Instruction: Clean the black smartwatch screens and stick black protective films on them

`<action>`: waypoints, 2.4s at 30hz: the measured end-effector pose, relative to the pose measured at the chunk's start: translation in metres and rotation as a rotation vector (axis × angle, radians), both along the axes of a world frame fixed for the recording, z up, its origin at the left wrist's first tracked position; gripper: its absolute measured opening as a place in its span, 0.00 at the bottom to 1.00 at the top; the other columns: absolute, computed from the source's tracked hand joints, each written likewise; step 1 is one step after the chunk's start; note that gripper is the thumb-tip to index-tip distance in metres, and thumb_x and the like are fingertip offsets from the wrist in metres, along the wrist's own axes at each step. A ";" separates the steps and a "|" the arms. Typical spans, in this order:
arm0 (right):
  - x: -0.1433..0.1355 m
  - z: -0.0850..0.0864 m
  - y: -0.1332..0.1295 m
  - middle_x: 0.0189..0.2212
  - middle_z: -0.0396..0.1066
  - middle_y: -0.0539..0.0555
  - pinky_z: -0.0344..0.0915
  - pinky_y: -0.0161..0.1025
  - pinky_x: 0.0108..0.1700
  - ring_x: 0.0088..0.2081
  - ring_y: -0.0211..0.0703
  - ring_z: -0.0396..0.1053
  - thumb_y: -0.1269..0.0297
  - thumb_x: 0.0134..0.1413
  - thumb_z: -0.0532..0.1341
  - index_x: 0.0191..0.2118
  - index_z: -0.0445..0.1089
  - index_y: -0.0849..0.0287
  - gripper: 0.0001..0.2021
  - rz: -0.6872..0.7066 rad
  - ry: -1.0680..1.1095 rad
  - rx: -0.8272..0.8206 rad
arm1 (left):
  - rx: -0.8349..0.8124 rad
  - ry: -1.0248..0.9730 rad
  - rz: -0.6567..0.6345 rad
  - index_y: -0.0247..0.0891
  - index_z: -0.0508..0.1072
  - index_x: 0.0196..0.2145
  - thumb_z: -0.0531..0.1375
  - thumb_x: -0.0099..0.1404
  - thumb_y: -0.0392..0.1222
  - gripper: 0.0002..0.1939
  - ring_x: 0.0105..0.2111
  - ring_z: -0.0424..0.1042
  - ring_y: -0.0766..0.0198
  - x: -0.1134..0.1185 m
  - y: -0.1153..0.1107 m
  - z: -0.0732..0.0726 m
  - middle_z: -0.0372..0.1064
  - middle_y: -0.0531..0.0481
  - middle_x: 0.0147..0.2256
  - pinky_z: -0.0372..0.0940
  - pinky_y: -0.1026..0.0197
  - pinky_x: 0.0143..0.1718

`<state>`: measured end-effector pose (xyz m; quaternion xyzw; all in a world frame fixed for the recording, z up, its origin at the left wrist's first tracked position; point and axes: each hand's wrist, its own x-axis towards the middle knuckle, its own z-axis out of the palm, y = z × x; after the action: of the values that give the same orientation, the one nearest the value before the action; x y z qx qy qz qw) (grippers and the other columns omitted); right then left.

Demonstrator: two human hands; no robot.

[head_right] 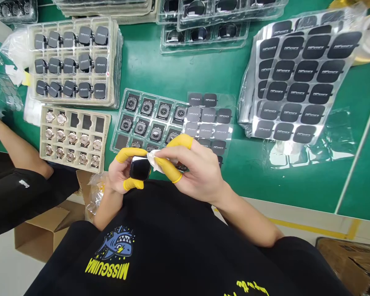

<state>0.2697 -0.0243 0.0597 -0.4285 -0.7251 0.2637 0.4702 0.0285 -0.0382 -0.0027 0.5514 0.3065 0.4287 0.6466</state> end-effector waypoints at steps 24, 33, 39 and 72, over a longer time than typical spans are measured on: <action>0.028 0.006 0.008 0.36 0.81 0.51 0.72 0.38 0.33 0.33 0.41 0.77 0.70 0.72 0.71 0.50 0.84 0.50 0.08 0.266 0.072 -0.088 | -0.071 -0.032 0.004 0.46 0.75 0.65 0.79 0.62 0.67 0.42 0.31 0.81 0.62 -0.004 -0.005 -0.010 0.78 0.52 0.39 0.78 0.61 0.32; 0.007 0.003 0.008 0.38 0.79 0.53 0.71 0.35 0.35 0.34 0.38 0.76 0.69 0.76 0.68 0.52 0.83 0.54 0.06 0.301 -0.052 -0.039 | -0.046 -0.009 0.002 0.45 0.77 0.63 0.81 0.61 0.62 0.39 0.35 0.82 0.62 0.000 0.004 0.002 0.81 0.50 0.42 0.77 0.64 0.35; 0.018 -0.002 0.010 0.35 0.77 0.51 0.68 0.35 0.34 0.32 0.38 0.74 0.67 0.80 0.63 0.50 0.82 0.57 0.09 0.609 -0.135 -0.076 | -0.046 0.004 0.038 0.44 0.77 0.63 0.80 0.61 0.65 0.40 0.31 0.80 0.64 -0.006 0.001 -0.006 0.80 0.50 0.40 0.76 0.64 0.33; 0.009 -0.001 0.007 0.37 0.79 0.51 0.66 0.35 0.34 0.34 0.38 0.76 0.68 0.78 0.65 0.53 0.80 0.53 0.07 0.414 -0.150 0.061 | -0.046 0.036 -0.023 0.44 0.77 0.63 0.80 0.60 0.66 0.41 0.35 0.83 0.60 -0.004 0.006 -0.005 0.81 0.49 0.42 0.79 0.61 0.36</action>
<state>0.2785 -0.0170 0.0587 -0.2745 -0.8381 0.3000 0.3637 0.0250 -0.0326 -0.0075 0.5477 0.3215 0.4042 0.6583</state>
